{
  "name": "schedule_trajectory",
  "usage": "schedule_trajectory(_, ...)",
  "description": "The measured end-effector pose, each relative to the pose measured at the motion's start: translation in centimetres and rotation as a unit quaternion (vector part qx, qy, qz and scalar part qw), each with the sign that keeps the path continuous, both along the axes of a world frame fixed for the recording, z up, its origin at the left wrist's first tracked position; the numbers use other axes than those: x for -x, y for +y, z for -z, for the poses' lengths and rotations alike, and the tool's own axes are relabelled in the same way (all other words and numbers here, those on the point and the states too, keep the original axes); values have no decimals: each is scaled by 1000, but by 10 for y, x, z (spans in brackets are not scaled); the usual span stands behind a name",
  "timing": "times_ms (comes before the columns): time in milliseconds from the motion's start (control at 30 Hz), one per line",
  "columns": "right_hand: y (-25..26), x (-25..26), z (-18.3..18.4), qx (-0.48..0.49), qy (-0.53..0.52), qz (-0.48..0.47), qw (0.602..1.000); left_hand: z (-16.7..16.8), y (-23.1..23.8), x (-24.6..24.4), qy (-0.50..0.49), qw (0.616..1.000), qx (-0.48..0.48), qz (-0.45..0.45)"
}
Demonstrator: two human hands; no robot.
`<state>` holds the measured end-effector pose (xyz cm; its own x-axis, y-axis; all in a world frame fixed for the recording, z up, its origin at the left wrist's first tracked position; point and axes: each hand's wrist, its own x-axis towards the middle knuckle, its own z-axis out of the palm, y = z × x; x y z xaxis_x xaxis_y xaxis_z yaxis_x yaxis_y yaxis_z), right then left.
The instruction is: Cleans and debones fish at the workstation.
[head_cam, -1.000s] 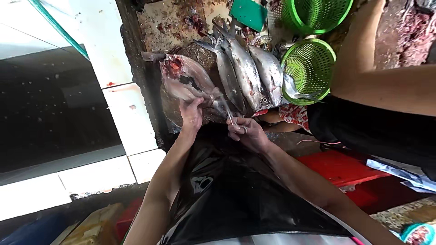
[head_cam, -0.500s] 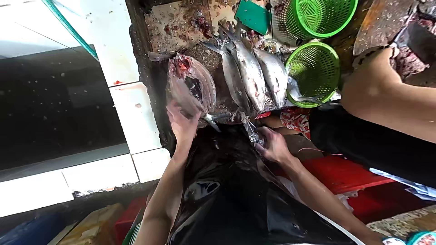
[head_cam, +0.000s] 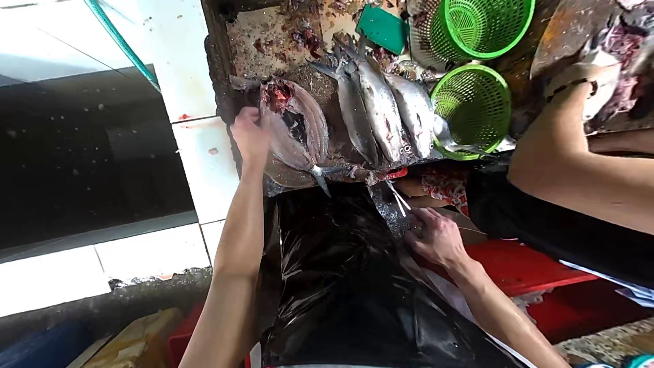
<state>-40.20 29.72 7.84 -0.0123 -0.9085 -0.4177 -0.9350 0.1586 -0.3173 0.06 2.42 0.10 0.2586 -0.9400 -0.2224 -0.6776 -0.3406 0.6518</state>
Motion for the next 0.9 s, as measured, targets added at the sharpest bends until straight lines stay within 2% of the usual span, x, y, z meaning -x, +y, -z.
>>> schedule_trajectory(67,-4,-6,-2,55,-41,-5,998,-10,30,6,52,997,-54,-3)
schedule_trajectory(167,-21,-25,8,154,-110,1,982,-7,81,33,242,962,-111,-57)
schedule_trajectory(233,-41,-41,13,141,-143,-12,980,0,98,54,360,917,-124,-120)
schedule_trajectory(267,-52,-49,14,120,-135,-27,983,2,99,58,384,904,-114,-152)
schedule_trajectory(400,-90,-65,11,75,-125,-72,987,6,86,57,405,889,-55,-208)
schedule_trajectory(467,-101,-70,11,77,-197,-80,974,9,87,57,426,881,-64,-195)
schedule_trajectory(567,-119,-87,10,23,-333,-94,938,9,90,59,486,847,-77,-200)
schedule_trajectory(633,-132,-98,13,-6,-369,-107,923,10,90,59,510,830,-67,-214)
schedule_trajectory(767,-150,-103,29,-32,-348,-119,929,12,89,60,539,813,-27,-217)
schedule_trajectory(900,-147,-98,28,-35,-320,-105,941,12,86,57,552,808,-6,-206)
